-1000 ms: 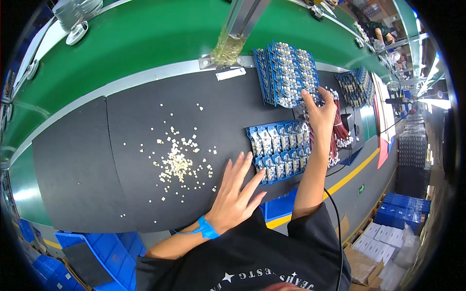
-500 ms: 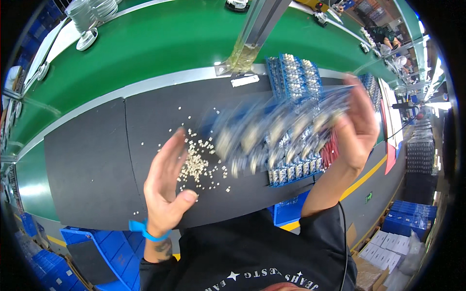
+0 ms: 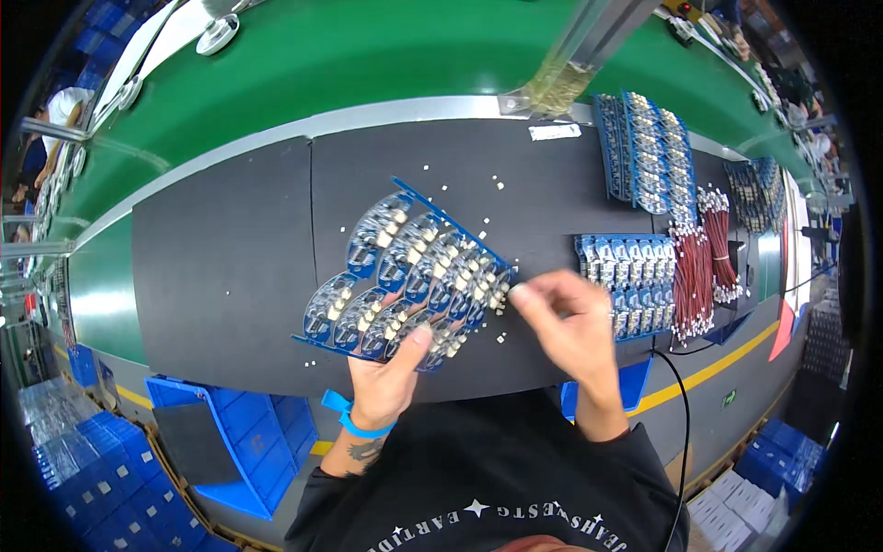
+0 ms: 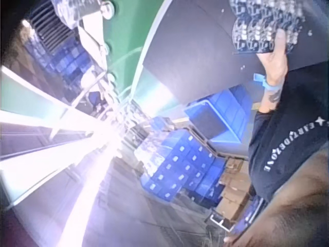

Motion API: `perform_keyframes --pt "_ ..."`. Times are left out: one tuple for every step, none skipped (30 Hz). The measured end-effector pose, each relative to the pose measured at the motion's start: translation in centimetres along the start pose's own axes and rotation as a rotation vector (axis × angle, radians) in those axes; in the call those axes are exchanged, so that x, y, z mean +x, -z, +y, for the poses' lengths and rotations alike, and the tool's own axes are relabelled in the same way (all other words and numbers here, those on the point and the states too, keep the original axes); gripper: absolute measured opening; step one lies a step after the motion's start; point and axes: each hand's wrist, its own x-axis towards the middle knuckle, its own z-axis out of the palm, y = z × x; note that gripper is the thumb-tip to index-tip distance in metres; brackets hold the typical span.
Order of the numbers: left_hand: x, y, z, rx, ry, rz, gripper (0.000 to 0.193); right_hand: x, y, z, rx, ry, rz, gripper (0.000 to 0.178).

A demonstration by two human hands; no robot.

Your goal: The recorder manually inserts small plastic caps onto electronic components on an integrated circuit board panel.

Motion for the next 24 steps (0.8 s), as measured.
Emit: perform_keyframes --pt "-0.1 -0.5 -0.2 -0.018 -0.041 -0.002 0.046 -0.6 -1.5 1.0 0.086 -0.034 -0.058 0.014" --pt "0.0 -0.7 -0.4 0.025 -0.066 -0.009 0.045 -0.8 -2.4 1.8 0.106 -0.058 -0.071 0.016" --pt "0.0 -0.9 -0.5 0.069 -0.090 -0.017 0.045 -0.8 -3.1 2.4 0.261 -0.170 -0.092 0.016" --pt "-0.2 -0.2 -0.9 0.207 -0.131 -0.014 0.043 -0.8 -3.3 2.3 0.329 -0.233 -0.107 0.017" --pt "-0.4 0.4 -1.3 0.346 -0.177 -0.012 0.041 -0.5 -3.4 1.9 0.399 -0.292 -0.123 0.017" --pt "-0.8 0.4 -1.5 0.475 -0.228 0.050 0.035 -0.3 -3.6 2.1 0.436 -0.308 -0.149 0.017" --pt "-0.9 0.5 -1.1 0.574 -0.263 0.012 0.032 -0.1 -3.7 2.5 0.473 -0.324 -0.173 0.017" --pt "-0.8 0.3 -0.6 0.666 -0.296 -0.033 0.028 0.0 -3.6 2.8 0.505 -0.340 -0.191 0.017" --pt "-0.8 0.1 -0.4 0.758 -0.330 -0.080 0.025 0.1 -3.6 2.7 0.493 -0.331 -0.208 0.018" --pt "-1.4 0.3 -1.3 0.676 -0.267 0.098 0.021 0.1 -3.7 2.6 0.481 -0.322 -0.225 0.018" --pt "-1.5 0.2 -1.0 0.774 -0.317 0.104 0.024 0.1 -3.8 2.5 0.464 -0.315 -0.240 0.019" --pt "-1.4 0.1 -0.7 0.937 -0.407 0.063 0.024 0.2 -3.9 2.4 0.405 -0.321 -0.255 0.019" --pt "-1.3 0.1 -0.5 1.098 -0.500 0.021 0.024 0.1 -4.0 2.3 0.357 -0.299 -0.239 0.019" --pt "-1.3 1.0 -1.4 1.120 -0.678 -0.051 0.023 0.0 -3.8 2.4 0.304 -0.284 -0.231 0.020" --pt "-0.6 0.8 -0.7 1.156 -0.802 -0.120 0.025 -0.1 -3.9 2.4 0.261 -0.267 -0.235 0.022" --pt "-1.1 0.9 -0.9 1.241 -0.691 -0.021 0.025 -0.1 -3.7 2.3 0.221 -0.229 -0.215 0.020" --pt "-1.8 0.9 -1.0 1.332 -0.584 0.083 0.025 0.1 -3.7 2.0 0.192 -0.184 -0.201 0.019" --pt "-1.3 0.9 -1.5 1.157 -0.563 0.196 0.020 0.2 -3.8 1.8 0.163 -0.139 -0.187 0.018" --pt "-1.3 0.9 -1.3 1.129 -0.546 0.154 0.019 0.3 -4.1 1.7 0.183 -0.121 -0.150 0.017" --pt "-1.2 1.0 -1.1 1.099 -0.528 0.114 0.018 0.3 -4.4 1.7 0.203 -0.104 -0.113 0.017" --pt "-0.9 0.6 -0.7 1.069 -0.510 0.073 0.018 0.4 -4.7 1.6 0.223 -0.087 -0.077 0.016" --pt "-0.8 0.1 -0.7 0.986 -0.527 0.066 0.019 0.5 -5.0 1.4 0.328 -0.121 -0.095 0.016" --pt "-0.9 0.4 -1.0 0.969 -0.502 0.075 0.020 0.6 -5.2 1.3 0.423 -0.155 -0.107 0.015" --pt "-0.8 0.1 -0.8 0.967 -0.497 0.074 0.020 0.7 -5.5 1.1 0.519 -0.189 -0.119 0.015"
